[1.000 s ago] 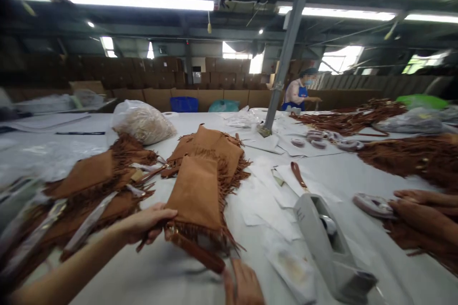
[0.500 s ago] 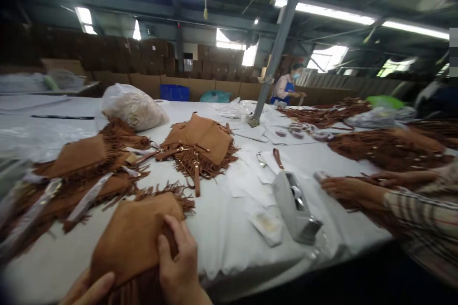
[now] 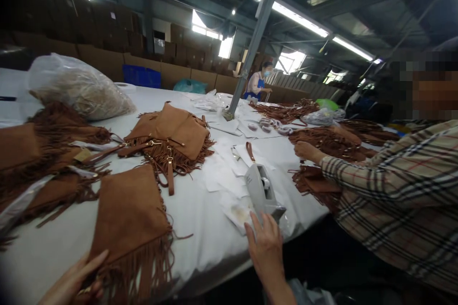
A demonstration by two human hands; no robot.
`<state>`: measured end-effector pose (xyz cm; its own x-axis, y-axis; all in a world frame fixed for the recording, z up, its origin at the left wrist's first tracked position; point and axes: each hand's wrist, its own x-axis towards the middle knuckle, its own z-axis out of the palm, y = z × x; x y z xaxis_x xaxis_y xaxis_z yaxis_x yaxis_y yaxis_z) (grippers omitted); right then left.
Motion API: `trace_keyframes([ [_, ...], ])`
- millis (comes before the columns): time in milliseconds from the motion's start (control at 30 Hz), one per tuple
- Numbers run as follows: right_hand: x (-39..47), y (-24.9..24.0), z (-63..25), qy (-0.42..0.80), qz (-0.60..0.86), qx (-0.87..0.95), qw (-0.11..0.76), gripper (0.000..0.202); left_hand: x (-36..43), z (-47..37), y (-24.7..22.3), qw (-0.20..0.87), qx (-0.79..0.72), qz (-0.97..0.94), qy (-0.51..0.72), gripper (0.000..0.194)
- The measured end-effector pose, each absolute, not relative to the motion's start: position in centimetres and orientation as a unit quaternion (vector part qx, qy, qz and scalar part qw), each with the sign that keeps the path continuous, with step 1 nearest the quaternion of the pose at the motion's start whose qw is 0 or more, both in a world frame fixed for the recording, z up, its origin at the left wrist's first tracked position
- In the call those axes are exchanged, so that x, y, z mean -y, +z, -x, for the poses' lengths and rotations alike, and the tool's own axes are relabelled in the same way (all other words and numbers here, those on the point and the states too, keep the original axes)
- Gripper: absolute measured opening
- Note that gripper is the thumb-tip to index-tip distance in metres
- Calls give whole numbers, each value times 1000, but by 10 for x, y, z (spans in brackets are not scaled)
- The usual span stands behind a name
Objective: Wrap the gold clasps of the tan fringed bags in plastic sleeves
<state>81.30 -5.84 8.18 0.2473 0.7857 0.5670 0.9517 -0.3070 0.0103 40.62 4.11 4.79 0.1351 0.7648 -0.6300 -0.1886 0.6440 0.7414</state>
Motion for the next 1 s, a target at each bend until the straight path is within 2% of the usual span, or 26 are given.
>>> trace_keyframes([
  [100,37,73,-816,-251,767,586,71,38,-58,-422,67,728,-539,-244,347,38],
  [167,23,67,-816,-248,758,601,56,41,-67,-426,75,763,-484,-207,375,34],
  [233,14,68,-818,-262,750,598,102,51,-69,-421,80,806,-424,-179,373,34],
  [333,15,81,-811,-245,726,596,239,54,-58,-405,82,844,-362,-159,362,35],
  [400,22,89,-789,-153,731,578,327,50,-44,-395,80,856,-353,-135,353,34],
  [467,31,91,-752,8,757,535,373,47,-30,-390,77,863,-365,-113,330,34],
  [567,42,82,-681,273,741,491,366,47,-15,-390,71,860,-384,-109,318,34],
  [633,46,73,-636,373,700,479,375,51,-10,-393,69,856,-381,-108,332,31],
  [767,50,56,-575,485,637,438,408,61,-7,-401,70,853,-374,-91,352,28],
  [900,58,36,-541,548,575,337,506,59,-6,-410,67,855,-359,-72,366,24],
  [1000,63,22,-531,569,540,286,550,86,-7,-421,63,846,-361,-62,387,23],
])
